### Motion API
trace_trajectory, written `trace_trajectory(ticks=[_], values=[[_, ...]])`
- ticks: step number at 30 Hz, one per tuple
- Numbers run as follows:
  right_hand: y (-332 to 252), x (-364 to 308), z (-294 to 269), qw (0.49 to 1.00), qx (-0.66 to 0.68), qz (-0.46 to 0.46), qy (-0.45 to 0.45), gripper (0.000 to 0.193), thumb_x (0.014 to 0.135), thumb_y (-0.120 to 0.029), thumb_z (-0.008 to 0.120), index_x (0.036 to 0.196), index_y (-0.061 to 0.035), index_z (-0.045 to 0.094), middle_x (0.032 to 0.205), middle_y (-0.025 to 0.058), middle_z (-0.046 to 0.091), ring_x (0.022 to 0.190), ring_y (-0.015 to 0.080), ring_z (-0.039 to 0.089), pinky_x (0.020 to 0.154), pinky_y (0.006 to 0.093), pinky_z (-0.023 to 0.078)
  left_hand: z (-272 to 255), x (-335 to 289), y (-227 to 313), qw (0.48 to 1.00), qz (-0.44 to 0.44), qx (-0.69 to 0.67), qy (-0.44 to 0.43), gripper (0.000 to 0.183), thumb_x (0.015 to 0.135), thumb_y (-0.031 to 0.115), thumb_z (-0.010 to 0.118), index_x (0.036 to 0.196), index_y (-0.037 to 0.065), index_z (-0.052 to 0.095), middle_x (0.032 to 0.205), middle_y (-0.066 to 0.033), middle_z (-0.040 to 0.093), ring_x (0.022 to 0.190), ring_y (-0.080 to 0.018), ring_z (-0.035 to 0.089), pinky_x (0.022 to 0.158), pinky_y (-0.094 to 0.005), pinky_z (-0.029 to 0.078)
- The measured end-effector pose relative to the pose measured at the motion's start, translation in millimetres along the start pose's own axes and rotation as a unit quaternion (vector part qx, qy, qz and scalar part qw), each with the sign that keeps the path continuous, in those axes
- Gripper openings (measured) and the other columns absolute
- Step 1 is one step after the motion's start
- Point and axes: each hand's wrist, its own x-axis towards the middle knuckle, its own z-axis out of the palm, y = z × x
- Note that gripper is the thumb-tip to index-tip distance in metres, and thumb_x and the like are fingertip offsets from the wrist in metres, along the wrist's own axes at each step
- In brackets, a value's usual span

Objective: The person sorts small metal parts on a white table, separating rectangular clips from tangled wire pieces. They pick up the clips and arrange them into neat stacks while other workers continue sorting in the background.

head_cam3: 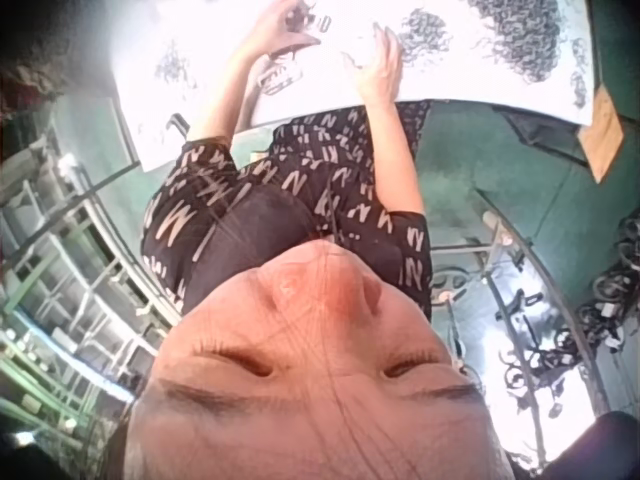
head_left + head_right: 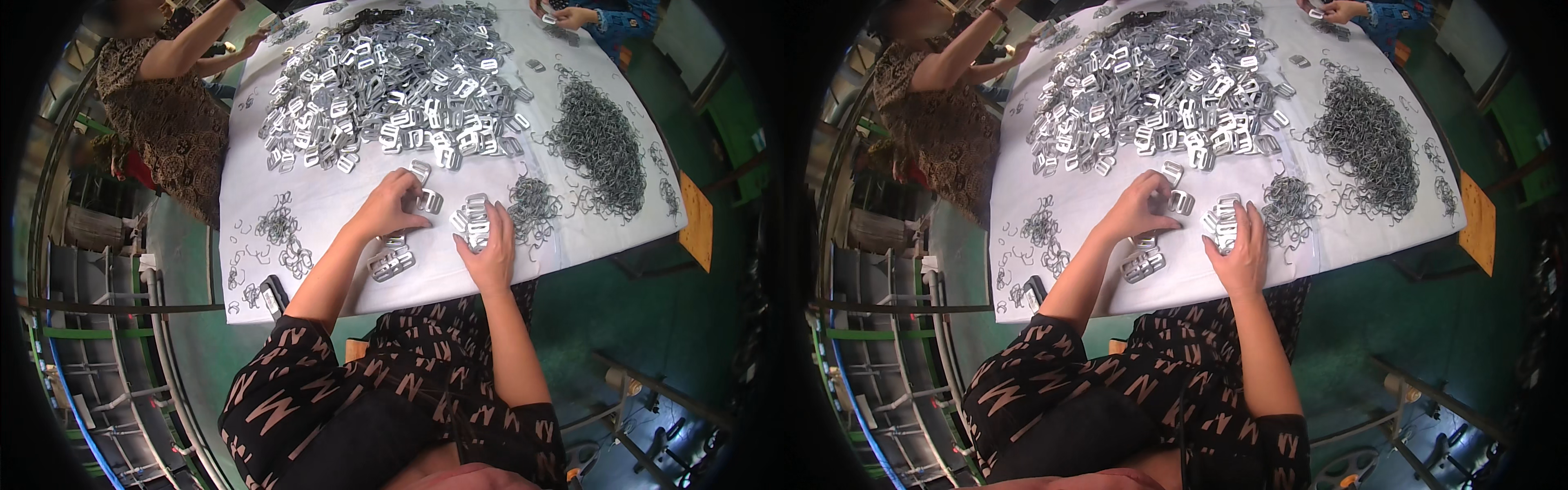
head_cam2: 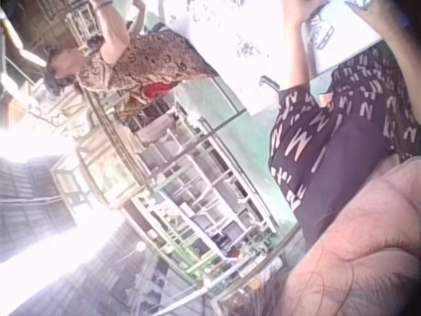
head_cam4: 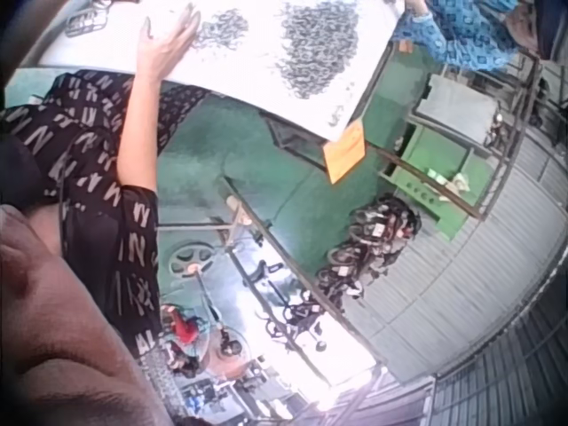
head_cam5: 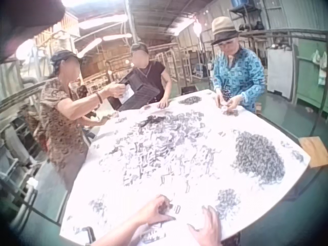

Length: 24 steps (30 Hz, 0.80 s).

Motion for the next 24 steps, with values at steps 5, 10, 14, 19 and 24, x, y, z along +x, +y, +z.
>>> trace_trajectory(ticks=[5, 10, 14, 19, 24], values=[[-6, 4, -4, 1.000, 0.018, -0.008, 0.010, 0.080, 0.067, -0.017, 0.083, 0.136, -0.0027, 0.044, 0.131, 0.0207, 0.048, 0.121, 0.0397, 0.048, 0.102, 0.0460, 0.041, 7, -2, -2, 0.998, -0.023, 0.050, 0.017, 0.051, 0.063, 0.025, 0.087, 0.105, 0.007, 0.064, 0.105, -0.0111, 0.058, 0.098, -0.0318, 0.059, 0.085, -0.0395, 0.050], [-9, 5, -6, 1.000, 0.029, -0.002, 0.010, 0.090, 0.065, -0.017, 0.085, 0.140, 0.0001, 0.037, 0.131, 0.0228, 0.049, 0.122, 0.0403, 0.048, 0.103, 0.0462, 0.041, 5, 12, -4, 0.993, -0.042, 0.098, -0.046, 0.049, 0.065, 0.023, 0.085, 0.108, 0.007, 0.067, 0.104, -0.0115, 0.059, 0.096, -0.0315, 0.062, 0.084, -0.0394, 0.051], [-8, 4, -6, 0.999, 0.042, 0.008, 0.007, 0.096, 0.064, -0.018, 0.085, 0.142, 0.0004, 0.032, 0.133, 0.0237, 0.046, 0.122, 0.0412, 0.047, 0.103, 0.0468, 0.041, -2, 20, 24, 0.999, 0.012, 0.026, -0.036, 0.049, 0.065, 0.020, 0.084, 0.109, 0.007, 0.067, 0.105, -0.0117, 0.060, 0.098, -0.0299, 0.062, 0.085, -0.0376, 0.051], [-8, 4, -6, 0.997, 0.071, 0.021, 0.026, 0.090, 0.065, -0.020, 0.084, 0.140, -0.0025, 0.037, 0.132, 0.0230, 0.045, 0.121, 0.0422, 0.047, 0.102, 0.0484, 0.041, 12, 31, 63, 0.982, 0.132, -0.089, -0.107, 0.048, 0.072, 0.005, 0.075, 0.118, 0.009, 0.064, 0.116, -0.0117, 0.058, 0.109, -0.0299, 0.058, 0.092, -0.0378, 0.049], [-2, 0, -1, 1.000, 0.011, -0.004, 0.025, 0.065, 0.067, -0.015, 0.083, 0.124, -0.0036, 0.054, 0.131, 0.0226, 0.047, 0.120, 0.0414, 0.050, 0.098, 0.0463, 0.045, 9, 41, 4, 0.987, -0.018, 0.142, 0.078, 0.042, 0.073, 0.012, 0.077, 0.112, 0.006, 0.066, 0.110, -0.0135, 0.060, 0.101, -0.0324, 0.061, 0.086, -0.0397, 0.051]])
